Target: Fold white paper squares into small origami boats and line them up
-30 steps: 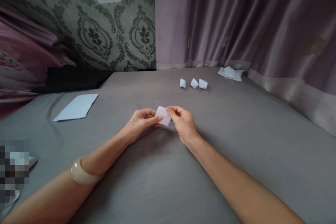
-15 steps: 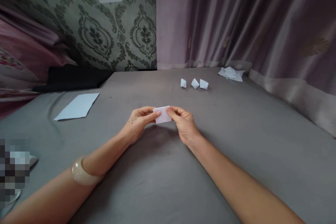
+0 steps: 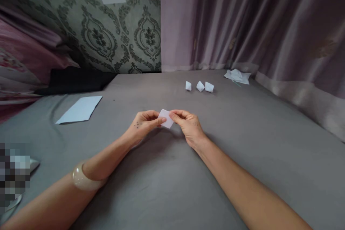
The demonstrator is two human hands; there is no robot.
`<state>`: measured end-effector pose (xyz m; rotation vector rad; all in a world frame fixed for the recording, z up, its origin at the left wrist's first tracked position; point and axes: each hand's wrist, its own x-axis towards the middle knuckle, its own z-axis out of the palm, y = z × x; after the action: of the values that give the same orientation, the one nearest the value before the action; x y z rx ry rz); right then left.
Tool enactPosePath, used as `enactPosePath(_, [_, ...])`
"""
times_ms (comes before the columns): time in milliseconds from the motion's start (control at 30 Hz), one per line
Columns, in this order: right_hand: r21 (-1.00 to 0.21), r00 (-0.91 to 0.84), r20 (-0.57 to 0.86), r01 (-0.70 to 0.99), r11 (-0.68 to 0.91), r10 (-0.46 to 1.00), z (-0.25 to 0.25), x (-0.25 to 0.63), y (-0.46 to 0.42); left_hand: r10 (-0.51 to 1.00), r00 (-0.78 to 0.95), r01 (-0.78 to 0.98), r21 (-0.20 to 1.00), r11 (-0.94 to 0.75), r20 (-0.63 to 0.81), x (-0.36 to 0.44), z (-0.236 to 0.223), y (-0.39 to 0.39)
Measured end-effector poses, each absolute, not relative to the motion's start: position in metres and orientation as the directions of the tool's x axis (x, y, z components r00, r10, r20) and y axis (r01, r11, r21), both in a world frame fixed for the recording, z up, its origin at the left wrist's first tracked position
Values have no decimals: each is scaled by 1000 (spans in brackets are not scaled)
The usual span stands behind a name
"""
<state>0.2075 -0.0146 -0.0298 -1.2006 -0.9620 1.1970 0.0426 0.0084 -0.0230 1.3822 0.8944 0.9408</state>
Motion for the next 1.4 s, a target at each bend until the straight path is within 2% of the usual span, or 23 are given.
enactPosePath(67, [-996, 123, -31, -89, -20, 992, -32, 210, -14, 923, 378, 43, 995, -94, 71, 40, -26, 11])
enactPosePath(133, [-996, 91, 54, 72, 47, 994, -32, 213, -13, 915, 361, 151, 957, -249, 181, 37, -29, 15])
enactPosePath(167, [-979, 75, 119, 174, 104, 990, -32, 215, -13, 895, 361, 230, 906, -356, 260, 35, -29, 17])
enactPosePath(233, [-894, 20, 277, 372, 250, 961, -31, 218, -13, 797, 432, 390, 709, -588, 423, 32, -29, 19])
enactPosePath(300, [-742, -86, 431, 532, 407, 898, -30, 221, -14, 645, 584, 479, 432, -764, 494, 28, -26, 21])
enactPosePath(400, [-439, -304, 536, 697, 567, 788, -30, 225, -17, 459, 774, 477, 75, -876, 436, 25, -22, 18])
enactPosePath(467, [-229, -449, 515, 749, 622, 730, -31, 226, -21, 402, 843, 451, -61, -890, 358, 22, -20, 13])
enactPosePath(533, [-71, -565, 448, 750, 658, 693, -33, 227, -26, 372, 888, 414, -116, -903, 271, 18, -20, 7])
enactPosePath(567, [-27, -603, 408, 743, 669, 686, -34, 228, -29, 367, 900, 400, -112, -910, 233, 15, -21, 5])
enactPosePath(633, [-32, -635, 330, 732, 680, 699, -34, 228, -34, 390, 900, 404, -33, -914, 196, 10, -24, 0])
enactPosePath(767, [-214, -618, 231, 721, 659, 751, -27, 227, -36, 504, 830, 451, 245, -858, 239, 4, -31, -3])
enactPosePath(867, [-269, -601, 214, 722, 638, 770, -24, 223, -34, 586, 770, 484, 367, -794, 253, 5, -32, -1])
enactPosePath(1233, [-294, -507, 275, 765, 573, 817, -30, 218, -47, 599, 771, 442, 495, -748, 217, 4, -29, 16])
enactPosePath(1400, [-239, -504, 275, 789, 566, 819, -30, 215, -53, 584, 777, 452, 437, -778, 237, 3, -29, 14])
